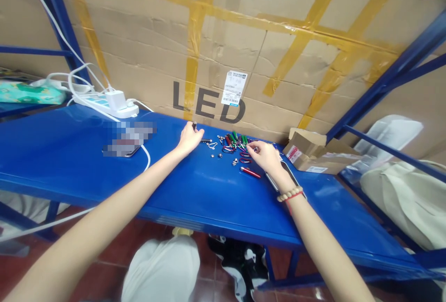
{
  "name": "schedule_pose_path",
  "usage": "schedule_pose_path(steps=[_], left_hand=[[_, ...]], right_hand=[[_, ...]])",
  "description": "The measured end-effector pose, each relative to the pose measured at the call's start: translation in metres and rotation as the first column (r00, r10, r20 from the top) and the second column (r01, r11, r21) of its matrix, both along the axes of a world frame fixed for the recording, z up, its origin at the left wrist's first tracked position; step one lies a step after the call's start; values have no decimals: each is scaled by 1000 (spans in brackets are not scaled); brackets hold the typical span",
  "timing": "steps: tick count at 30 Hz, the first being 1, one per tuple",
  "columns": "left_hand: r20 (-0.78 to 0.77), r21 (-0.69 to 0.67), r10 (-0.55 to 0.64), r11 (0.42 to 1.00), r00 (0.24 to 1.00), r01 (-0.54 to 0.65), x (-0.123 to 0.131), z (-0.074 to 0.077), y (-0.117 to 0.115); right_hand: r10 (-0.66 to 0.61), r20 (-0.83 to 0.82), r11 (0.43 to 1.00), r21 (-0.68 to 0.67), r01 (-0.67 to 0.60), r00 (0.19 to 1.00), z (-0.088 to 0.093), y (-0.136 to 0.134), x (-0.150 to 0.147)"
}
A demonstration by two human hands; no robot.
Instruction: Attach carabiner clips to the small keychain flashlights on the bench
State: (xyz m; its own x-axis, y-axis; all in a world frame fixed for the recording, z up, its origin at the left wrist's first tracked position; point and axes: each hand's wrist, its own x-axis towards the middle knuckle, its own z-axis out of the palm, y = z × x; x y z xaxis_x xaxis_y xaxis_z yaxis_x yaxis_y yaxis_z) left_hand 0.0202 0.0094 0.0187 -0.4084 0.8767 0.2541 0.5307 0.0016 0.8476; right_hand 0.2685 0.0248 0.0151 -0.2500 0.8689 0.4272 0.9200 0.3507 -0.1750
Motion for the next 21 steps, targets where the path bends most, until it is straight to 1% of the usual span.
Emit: schedule_pose_path(steps=[3,6,9,12,16,18,21], left_hand=[[65,27,47,998,997,-49,-2,-4,3],[135,40,46,998,990,-51,-1,-7,5],[201,29,13,999,979,-19,0,-8,6],[275,15,-47,999,960,45,1,-10,5],[299,-2,-99,995,949,104,4,-12,5],[295,-6,-124,991,948,132,7,-13,4],[345,-2,-193,979,919,206,14,-10,0]], right_hand=[[19,8,999,-39,-18,1000,-1,-2,-4],[33,25,998,-58,-31,999,-1,-5,-8],[23,41,998,-54,-21,999,0,-8,-11],[21,56,997,-75,-17,998,1,-11,-13],[43,48,996,-84,-39,998,5,-12,-12],[112,9,984,-140,-109,994,8,-13,-11],[274,-77,930,-232,-285,958,11,-19,-14]])
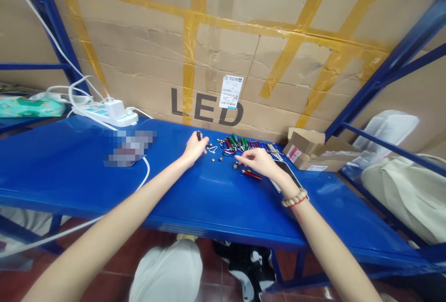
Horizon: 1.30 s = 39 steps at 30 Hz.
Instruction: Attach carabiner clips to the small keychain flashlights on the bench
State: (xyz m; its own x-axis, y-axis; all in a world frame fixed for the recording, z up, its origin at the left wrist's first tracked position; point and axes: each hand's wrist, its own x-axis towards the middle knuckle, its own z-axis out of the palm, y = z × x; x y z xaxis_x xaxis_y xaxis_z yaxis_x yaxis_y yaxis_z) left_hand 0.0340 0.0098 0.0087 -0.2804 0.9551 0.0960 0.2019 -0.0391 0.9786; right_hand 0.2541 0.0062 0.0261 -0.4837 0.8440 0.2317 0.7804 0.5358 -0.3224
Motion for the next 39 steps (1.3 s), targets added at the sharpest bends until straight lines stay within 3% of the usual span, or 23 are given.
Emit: schedule_pose_path(steps=[4,8,14,17,20,23,26,29,39], left_hand=[[134,-6,-122,992,983,124,9,6,-7],[171,-1,-44,999,984,45,7,8,-7],[232,27,-30,999,972,25,2,11,-5],[109,33,-37,999,993,34,5,8,-8],[-170,67,-25,997,985,37,13,1,-12],[-441,48,-67,994,895,98,20,-6,-17],[-609,15,-144,981,780,193,24,-6,-23],[-671,26,-152,973,725,227,25,-3,-27],[-686,44,-100,983,720,179,34,-10,-27]], right_hand=[[69,25,994,83,-71,997,-2,-13,-10],[84,98,992,85,-93,992,-9,-15,-12],[133,-37,991,-3,-134,990,-18,1,-9],[114,-51,993,-1,-114,992,-20,2,-12],[66,-50,998,-5,-66,997,-19,-3,-17],[-20,-19,999,36,21,1000,-17,-10,-24],[-86,-14,994,70,87,996,-16,-14,-30],[-90,-51,995,48,93,995,-17,-13,-31],[29,-236,999,25,-24,971,-23,-7,-30]])
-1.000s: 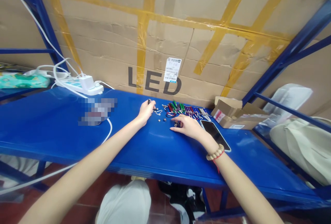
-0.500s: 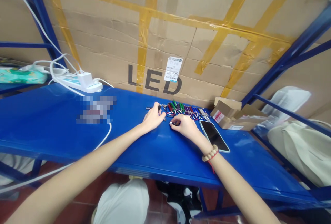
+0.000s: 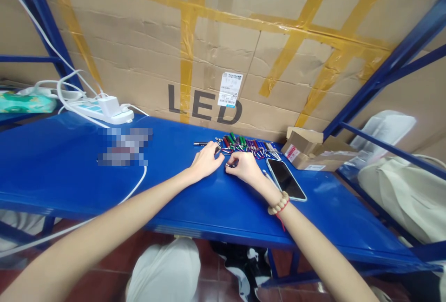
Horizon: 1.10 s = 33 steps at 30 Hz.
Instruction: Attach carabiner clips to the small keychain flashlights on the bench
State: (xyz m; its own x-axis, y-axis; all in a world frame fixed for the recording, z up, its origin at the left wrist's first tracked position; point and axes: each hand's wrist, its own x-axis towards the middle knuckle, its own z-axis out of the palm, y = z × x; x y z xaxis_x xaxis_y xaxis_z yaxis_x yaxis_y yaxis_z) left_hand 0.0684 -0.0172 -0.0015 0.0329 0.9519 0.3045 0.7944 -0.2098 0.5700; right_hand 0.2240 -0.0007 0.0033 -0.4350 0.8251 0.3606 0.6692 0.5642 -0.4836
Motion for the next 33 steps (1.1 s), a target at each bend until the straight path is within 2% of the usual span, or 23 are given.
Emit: schedule_pose_path(steps=[3,7,11,17,22,26,30,33], left_hand=[[-31,-1,-27,1000,999,27,1,-2,1],[-10,-91,-6,996,1000,5,2,-1,0],[8,-125,27,992,1000,-26,4,-1,-1],[11,-148,-3,989,1000,4,3,-4,0],[-94,-174,-46,984,994,29,6,-2,-4],[-174,-189,-113,979,978,80,7,-2,-6],[-180,-207,-117,975,977,78,8,-5,-8],[-184,-210,-132,973,974,92,8,-6,-9]], right_hand=[[32,-180,999,-22,-36,983,5,1,2],[77,-417,992,-54,-110,905,11,0,1],[121,-489,984,-56,-170,864,11,-4,-5],[120,-414,992,4,-130,902,4,-8,-10],[128,-342,990,-9,-140,931,3,-9,-5],[220,-115,975,36,-217,969,10,-13,4],[291,116,945,120,-305,950,15,-17,9],[317,212,930,120,-346,924,15,-20,8]])
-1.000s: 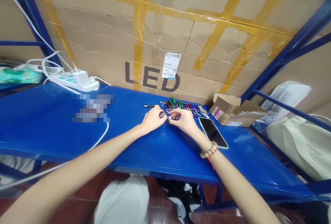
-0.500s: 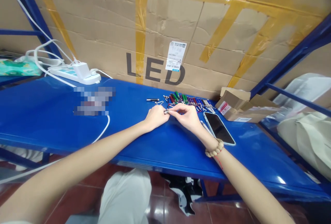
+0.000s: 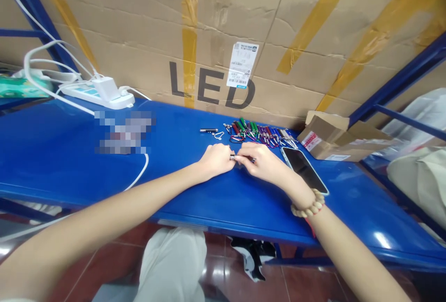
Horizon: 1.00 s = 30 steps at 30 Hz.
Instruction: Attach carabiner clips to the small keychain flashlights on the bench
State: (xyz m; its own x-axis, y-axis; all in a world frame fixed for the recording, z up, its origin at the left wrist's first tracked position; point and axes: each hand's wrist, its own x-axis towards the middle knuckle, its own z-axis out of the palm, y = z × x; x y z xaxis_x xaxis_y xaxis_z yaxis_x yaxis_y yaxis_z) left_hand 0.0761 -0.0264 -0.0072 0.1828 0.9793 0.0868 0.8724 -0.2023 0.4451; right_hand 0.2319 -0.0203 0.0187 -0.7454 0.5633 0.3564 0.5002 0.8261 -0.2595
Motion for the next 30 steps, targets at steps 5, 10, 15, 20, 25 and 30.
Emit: schedule_pose_path(steps=[5,10,15,20,25,30], left_hand=[[-129,-16,-30,999,991,29,0,2,-3],[-181,-1,-26,1000,983,26,0,2,-5],[-175,13,3,1000,985,-1,2,5,-6],[-62,12,41,999,997,-40,5,10,-3],[32,91,59,994,998,-62,4,9,0],[306,376,123,896,944,-239,1,9,2]], right_hand=[[21,-19,999,-34,-22,1000,-4,-4,-8],[-70,-103,962,-268,40,992,-6,-6,-13],[-210,-170,705,-709,28,963,-6,-3,-15],[-342,-322,589,-805,-66,883,-4,-1,-18],[-284,-317,666,-744,-52,905,1,5,-12],[-408,-344,876,-408,256,846,13,22,14]])
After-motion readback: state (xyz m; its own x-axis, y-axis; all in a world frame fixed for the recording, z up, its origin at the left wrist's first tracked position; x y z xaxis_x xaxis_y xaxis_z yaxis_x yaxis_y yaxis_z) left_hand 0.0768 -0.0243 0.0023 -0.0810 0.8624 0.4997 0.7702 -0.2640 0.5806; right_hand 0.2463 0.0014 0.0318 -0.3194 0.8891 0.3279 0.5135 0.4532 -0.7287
